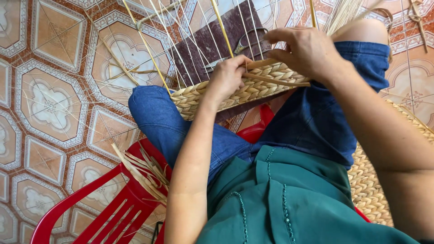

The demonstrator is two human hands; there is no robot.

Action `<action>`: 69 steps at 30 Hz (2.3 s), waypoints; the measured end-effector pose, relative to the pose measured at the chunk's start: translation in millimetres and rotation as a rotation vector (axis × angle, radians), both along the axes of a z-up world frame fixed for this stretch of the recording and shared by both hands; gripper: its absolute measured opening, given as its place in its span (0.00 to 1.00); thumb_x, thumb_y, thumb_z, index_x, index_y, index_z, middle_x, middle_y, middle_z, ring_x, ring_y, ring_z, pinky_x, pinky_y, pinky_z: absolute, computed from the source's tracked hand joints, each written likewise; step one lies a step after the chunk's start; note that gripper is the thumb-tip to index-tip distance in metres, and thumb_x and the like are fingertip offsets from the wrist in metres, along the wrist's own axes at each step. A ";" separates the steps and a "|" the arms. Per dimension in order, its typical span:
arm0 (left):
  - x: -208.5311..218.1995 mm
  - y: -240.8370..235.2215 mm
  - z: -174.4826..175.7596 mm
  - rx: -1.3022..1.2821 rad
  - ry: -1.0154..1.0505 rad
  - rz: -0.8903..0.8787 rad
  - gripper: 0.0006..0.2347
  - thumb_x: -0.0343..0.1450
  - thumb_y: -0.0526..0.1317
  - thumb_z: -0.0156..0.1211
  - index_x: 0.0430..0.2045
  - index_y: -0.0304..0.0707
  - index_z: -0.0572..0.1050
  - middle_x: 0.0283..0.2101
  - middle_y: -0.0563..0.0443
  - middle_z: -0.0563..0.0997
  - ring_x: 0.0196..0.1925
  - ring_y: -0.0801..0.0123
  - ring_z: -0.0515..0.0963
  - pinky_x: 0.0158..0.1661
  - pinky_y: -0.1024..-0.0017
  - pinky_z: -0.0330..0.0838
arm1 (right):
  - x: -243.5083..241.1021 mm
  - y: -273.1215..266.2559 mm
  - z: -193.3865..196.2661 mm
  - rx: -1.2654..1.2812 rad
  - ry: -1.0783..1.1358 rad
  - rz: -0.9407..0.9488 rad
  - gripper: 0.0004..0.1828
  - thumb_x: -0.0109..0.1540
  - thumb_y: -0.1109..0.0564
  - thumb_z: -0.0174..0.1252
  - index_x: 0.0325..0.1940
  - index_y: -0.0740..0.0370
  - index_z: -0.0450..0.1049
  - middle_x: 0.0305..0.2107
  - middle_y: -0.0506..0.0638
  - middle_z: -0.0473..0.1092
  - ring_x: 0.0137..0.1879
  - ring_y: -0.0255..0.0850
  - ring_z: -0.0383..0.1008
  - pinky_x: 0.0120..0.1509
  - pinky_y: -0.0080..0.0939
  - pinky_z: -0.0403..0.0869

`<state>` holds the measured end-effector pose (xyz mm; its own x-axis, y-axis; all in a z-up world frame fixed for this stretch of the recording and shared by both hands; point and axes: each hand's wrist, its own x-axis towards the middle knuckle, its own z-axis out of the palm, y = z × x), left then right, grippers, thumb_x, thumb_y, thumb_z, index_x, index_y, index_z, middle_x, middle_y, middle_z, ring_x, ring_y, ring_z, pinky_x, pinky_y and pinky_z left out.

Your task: The person sits on the tiled floor with a partially woven water-hyacinth basket across their lap and weaves long dried plant strands over and under the upright stakes, pulling each strand tight and tucking the ends into the woven rim to extend the basket's side wall.

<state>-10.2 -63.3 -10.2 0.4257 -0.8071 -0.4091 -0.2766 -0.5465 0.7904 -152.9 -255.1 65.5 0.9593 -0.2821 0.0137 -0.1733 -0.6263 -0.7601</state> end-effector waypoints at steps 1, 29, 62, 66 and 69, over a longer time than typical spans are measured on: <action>-2.8 4.7 -1.0 0.004 0.001 -0.002 0.09 0.76 0.34 0.49 0.47 0.42 0.77 0.37 0.47 0.85 0.23 0.80 0.82 0.23 0.81 0.79 | -1.6 -5.1 -1.3 0.004 0.001 -0.002 0.19 0.68 0.46 0.57 0.59 0.56 0.78 0.42 0.55 0.80 0.39 0.41 0.79 0.43 0.43 0.78; -11.1 -8.9 14.5 0.054 0.149 0.128 0.07 0.73 0.39 0.60 0.42 0.41 0.79 0.35 0.49 0.87 0.18 0.78 0.82 0.19 0.82 0.77 | 11.5 -18.3 -16.1 0.279 0.148 0.183 0.14 0.64 0.63 0.56 0.54 0.62 0.78 0.39 0.53 0.79 0.43 0.40 0.81 0.52 0.40 0.77; -41.7 -3.8 17.6 -0.253 -0.142 0.517 0.11 0.77 0.43 0.54 0.48 0.37 0.74 0.42 0.43 0.86 0.18 0.75 0.81 0.11 0.82 0.71 | -22.0 1.6 -20.3 -0.536 0.328 -0.018 0.20 0.64 0.36 0.61 0.38 0.53 0.81 0.32 0.48 0.76 0.38 0.43 0.78 0.46 0.48 0.75; -27.2 -21.4 10.2 -0.146 0.006 0.360 0.13 0.75 0.41 0.52 0.52 0.37 0.69 0.47 0.44 0.85 0.18 0.77 0.82 0.13 0.83 0.75 | -29.3 11.8 -5.6 -0.694 0.568 0.192 0.25 0.69 0.31 0.55 0.41 0.54 0.79 0.26 0.46 0.75 0.31 0.39 0.78 0.45 0.45 0.73; 7.9 -17.6 8.1 -0.080 0.386 0.197 0.11 0.75 0.40 0.52 0.50 0.38 0.71 0.48 0.46 0.85 0.20 0.75 0.84 0.17 0.81 0.76 | -38.6 5.6 -6.7 -0.505 0.424 0.151 0.15 0.67 0.41 0.57 0.48 0.49 0.80 0.28 0.45 0.76 0.30 0.38 0.77 0.45 0.46 0.73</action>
<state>-2.3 -81.0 -2.2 0.4032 -0.7613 -0.5078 0.1509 -0.4920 0.8574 -191.5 -249.6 58.8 0.9390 -0.2023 -0.2780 -0.2747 -0.9277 -0.2530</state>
